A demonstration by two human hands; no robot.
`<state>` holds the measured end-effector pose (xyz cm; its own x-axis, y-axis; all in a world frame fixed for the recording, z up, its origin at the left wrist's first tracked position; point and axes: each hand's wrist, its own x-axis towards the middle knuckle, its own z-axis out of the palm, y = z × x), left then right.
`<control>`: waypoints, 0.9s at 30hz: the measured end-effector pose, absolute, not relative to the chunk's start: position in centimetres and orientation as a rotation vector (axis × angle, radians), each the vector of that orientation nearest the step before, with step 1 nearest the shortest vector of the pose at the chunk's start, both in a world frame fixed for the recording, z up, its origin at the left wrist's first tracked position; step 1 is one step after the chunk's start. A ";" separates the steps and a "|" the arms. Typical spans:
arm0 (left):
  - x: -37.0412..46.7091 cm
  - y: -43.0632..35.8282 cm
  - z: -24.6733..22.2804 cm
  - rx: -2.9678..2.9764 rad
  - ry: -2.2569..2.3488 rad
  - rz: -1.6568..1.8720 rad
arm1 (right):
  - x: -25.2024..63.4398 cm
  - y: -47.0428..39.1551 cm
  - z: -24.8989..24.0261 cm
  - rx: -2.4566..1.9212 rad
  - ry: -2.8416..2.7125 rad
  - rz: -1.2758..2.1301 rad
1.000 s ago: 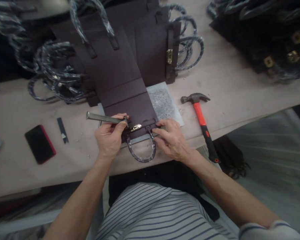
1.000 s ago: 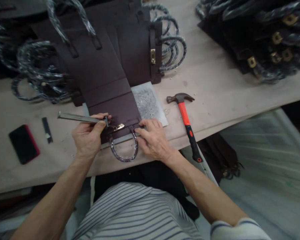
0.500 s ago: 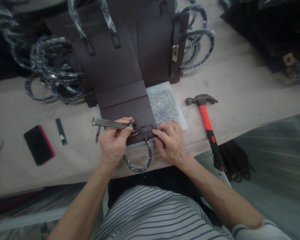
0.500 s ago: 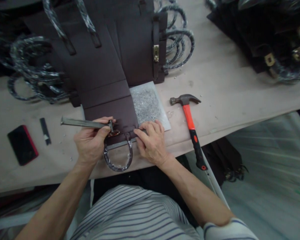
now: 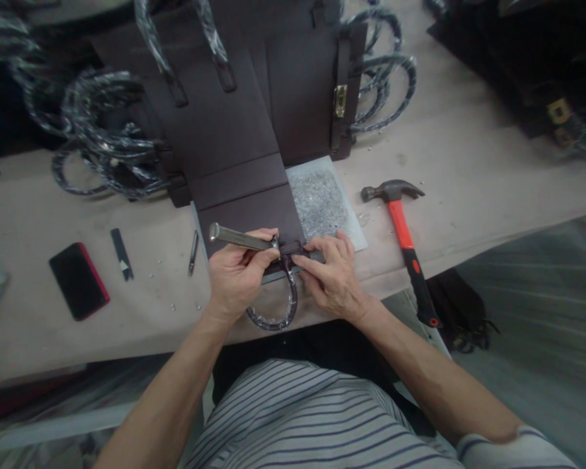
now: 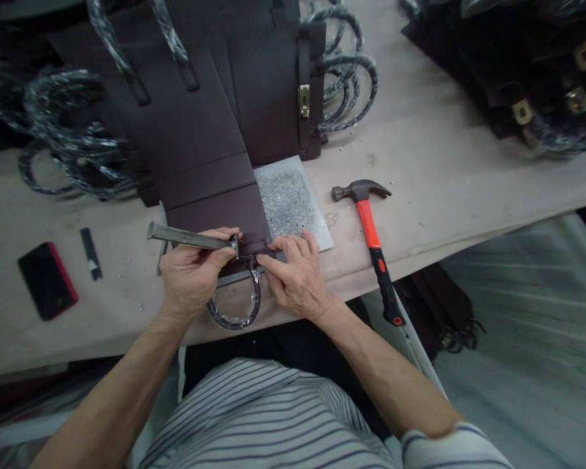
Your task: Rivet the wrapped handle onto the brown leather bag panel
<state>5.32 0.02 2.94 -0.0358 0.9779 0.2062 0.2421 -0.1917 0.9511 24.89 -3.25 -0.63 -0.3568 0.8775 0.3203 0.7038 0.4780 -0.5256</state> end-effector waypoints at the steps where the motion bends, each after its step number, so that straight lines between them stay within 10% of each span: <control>1: 5.5 0.1 2.9 1.515 1.312 1.280 | 24.9 -3.2 -0.6 -1.308 -2.167 0.409; 27: 5.9 0.1 2.1 1.779 1.292 1.224 | 26.4 -2.9 -0.6 -1.131 -2.205 0.463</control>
<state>5.95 0.15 2.06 0.0941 0.9420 0.3221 0.3729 -0.3334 0.8659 26.42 -2.88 -0.60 -0.4490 0.8182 0.3591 0.6046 0.5741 -0.5521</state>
